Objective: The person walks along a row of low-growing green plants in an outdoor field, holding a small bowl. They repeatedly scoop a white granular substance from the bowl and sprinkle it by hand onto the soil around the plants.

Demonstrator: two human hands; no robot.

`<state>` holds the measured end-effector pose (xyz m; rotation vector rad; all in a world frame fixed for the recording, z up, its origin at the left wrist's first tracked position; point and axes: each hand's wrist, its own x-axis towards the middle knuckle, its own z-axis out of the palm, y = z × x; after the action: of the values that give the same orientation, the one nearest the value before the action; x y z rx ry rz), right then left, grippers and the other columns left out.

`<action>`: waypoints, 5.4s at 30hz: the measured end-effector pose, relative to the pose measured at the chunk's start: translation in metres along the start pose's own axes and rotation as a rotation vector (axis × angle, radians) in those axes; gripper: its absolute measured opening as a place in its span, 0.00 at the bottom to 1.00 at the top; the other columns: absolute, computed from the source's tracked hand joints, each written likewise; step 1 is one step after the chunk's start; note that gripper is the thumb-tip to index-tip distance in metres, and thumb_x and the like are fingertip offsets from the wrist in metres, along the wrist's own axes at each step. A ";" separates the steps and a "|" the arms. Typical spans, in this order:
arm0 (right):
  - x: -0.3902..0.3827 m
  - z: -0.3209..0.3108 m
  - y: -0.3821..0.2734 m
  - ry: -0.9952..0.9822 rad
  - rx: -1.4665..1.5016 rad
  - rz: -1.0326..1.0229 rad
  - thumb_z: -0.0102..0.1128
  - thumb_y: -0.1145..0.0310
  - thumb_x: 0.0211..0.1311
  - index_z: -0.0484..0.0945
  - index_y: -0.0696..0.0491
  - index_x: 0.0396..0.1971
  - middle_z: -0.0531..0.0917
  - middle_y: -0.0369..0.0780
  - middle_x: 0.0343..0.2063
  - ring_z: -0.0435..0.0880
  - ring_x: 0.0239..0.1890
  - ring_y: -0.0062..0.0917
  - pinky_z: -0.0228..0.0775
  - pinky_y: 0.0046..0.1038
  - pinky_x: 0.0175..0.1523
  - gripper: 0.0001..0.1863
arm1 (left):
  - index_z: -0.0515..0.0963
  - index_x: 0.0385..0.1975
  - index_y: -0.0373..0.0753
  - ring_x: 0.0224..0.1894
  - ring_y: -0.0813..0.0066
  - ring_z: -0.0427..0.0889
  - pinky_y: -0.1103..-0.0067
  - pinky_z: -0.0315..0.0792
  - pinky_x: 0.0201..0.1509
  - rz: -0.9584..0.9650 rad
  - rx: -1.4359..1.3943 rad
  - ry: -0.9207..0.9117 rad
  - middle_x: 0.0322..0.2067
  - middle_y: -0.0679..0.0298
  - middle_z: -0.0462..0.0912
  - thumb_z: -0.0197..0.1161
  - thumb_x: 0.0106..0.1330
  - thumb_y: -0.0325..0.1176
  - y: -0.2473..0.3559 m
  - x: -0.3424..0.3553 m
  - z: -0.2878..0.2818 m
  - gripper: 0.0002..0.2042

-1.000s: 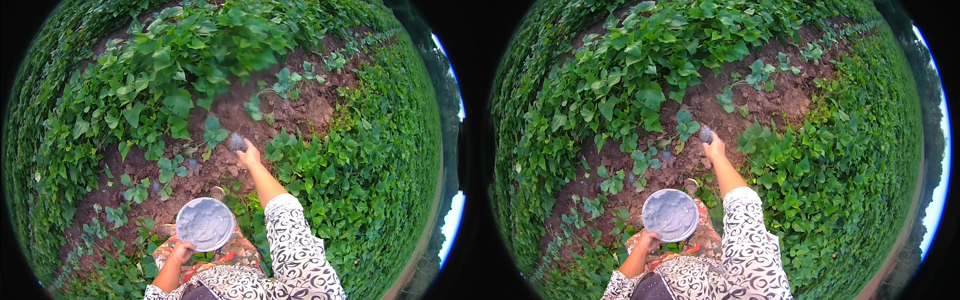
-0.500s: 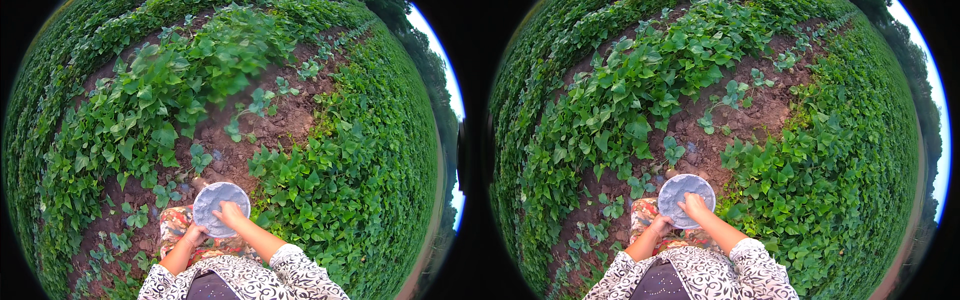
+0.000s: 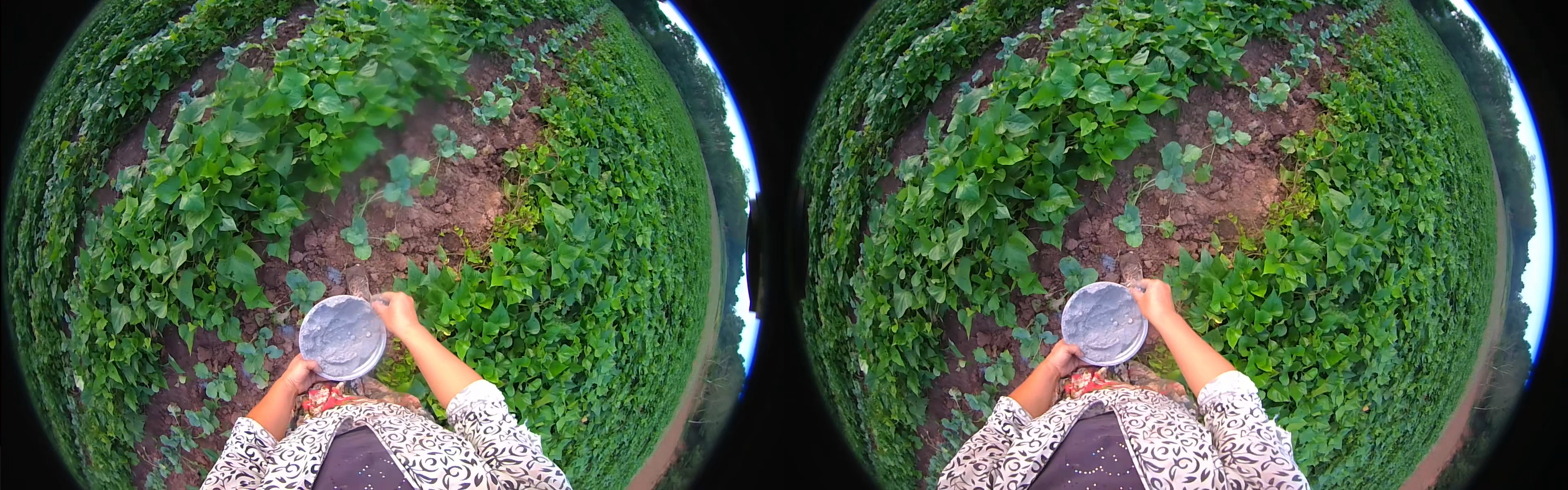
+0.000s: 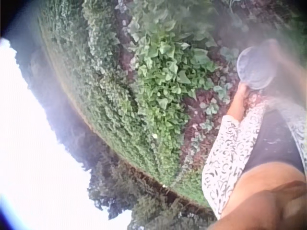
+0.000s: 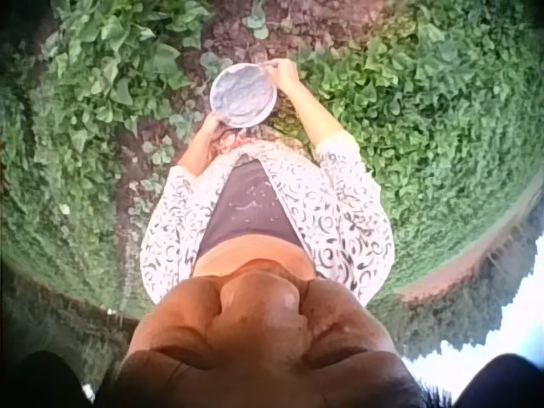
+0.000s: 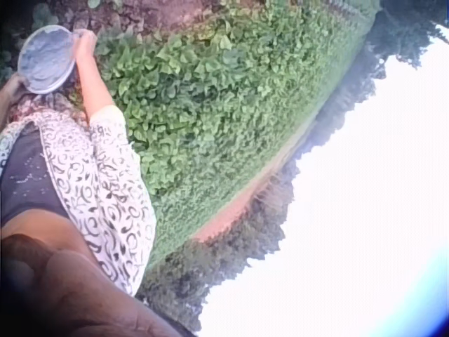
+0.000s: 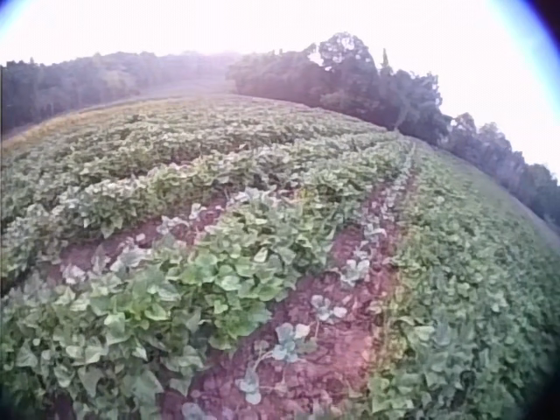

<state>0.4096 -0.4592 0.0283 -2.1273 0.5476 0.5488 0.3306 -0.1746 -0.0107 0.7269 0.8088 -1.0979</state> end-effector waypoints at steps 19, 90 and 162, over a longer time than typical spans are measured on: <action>0.056 -0.086 -0.026 -0.070 -0.083 -0.085 0.67 0.64 0.47 0.76 0.60 0.34 0.81 0.53 0.34 0.80 0.40 0.46 0.72 0.40 0.47 0.18 | 0.68 0.51 0.33 0.45 0.54 0.79 0.55 0.75 0.49 -0.052 0.156 -0.077 0.45 0.54 0.77 0.49 0.45 0.15 0.110 0.080 0.189 0.27; 0.504 -0.540 0.135 0.281 0.112 -0.090 0.63 0.65 0.50 0.77 0.57 0.45 0.81 0.50 0.40 0.81 0.43 0.40 0.71 0.35 0.50 0.21 | 0.67 0.51 0.30 0.45 0.56 0.79 0.59 0.78 0.46 0.036 -0.026 0.038 0.46 0.54 0.77 0.52 0.43 0.16 0.098 0.382 0.538 0.28; 0.938 -0.993 0.235 0.253 0.407 0.299 0.64 0.67 0.52 0.79 0.60 0.39 0.84 0.43 0.29 0.84 0.29 0.28 0.75 0.27 0.35 0.16 | 0.65 0.53 0.27 0.47 0.48 0.78 0.55 0.76 0.47 0.053 0.052 0.077 0.49 0.48 0.75 0.51 0.38 0.15 0.416 0.714 1.013 0.32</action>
<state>1.2218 -1.5741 -0.1044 -1.7432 1.0377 0.2961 1.0980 -1.2322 -0.0476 0.8344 0.8243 -1.0518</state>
